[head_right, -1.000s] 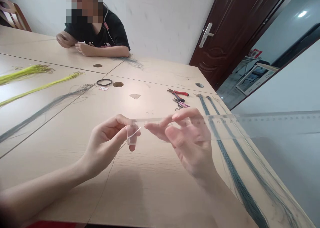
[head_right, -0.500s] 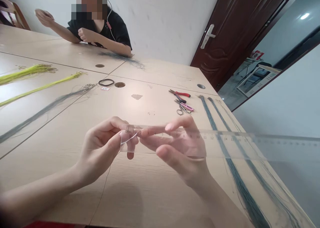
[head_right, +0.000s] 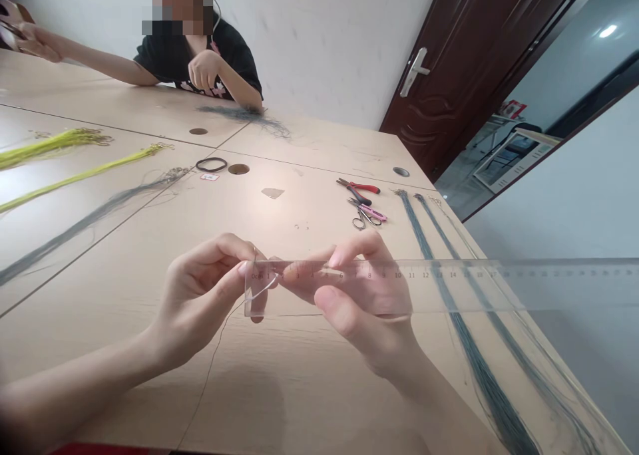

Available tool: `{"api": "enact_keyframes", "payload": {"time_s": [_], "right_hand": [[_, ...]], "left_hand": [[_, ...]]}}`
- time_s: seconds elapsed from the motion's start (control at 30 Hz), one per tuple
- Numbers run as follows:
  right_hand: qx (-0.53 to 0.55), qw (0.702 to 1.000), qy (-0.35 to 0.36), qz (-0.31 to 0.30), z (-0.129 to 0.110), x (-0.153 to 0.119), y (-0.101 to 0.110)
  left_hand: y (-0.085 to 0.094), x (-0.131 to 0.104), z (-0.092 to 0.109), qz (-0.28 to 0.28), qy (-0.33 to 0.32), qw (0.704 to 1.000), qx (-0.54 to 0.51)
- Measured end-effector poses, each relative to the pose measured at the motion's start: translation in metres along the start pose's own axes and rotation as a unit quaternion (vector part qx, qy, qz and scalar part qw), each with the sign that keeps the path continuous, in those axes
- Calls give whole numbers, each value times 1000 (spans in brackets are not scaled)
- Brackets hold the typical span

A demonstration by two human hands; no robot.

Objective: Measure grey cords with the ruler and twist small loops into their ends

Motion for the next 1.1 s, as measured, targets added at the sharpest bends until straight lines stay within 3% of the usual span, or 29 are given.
{"api": "enact_keyframes", "payload": {"time_s": [1.1], "right_hand": [[28,999,8,-18,1,-1,2]], "left_hand": [[-1,-1,1,-14,-10,1000,-16]]}}
Point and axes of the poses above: each hand's wrist, its own x-axis towards the middle knuckle, its own y-axis out of the back of the hand, z = x × y, the point moved 3 cm from there along x, towards the middle knuckle, and after that the axes turned 11 degrees about -z, right-handed, at the moved point
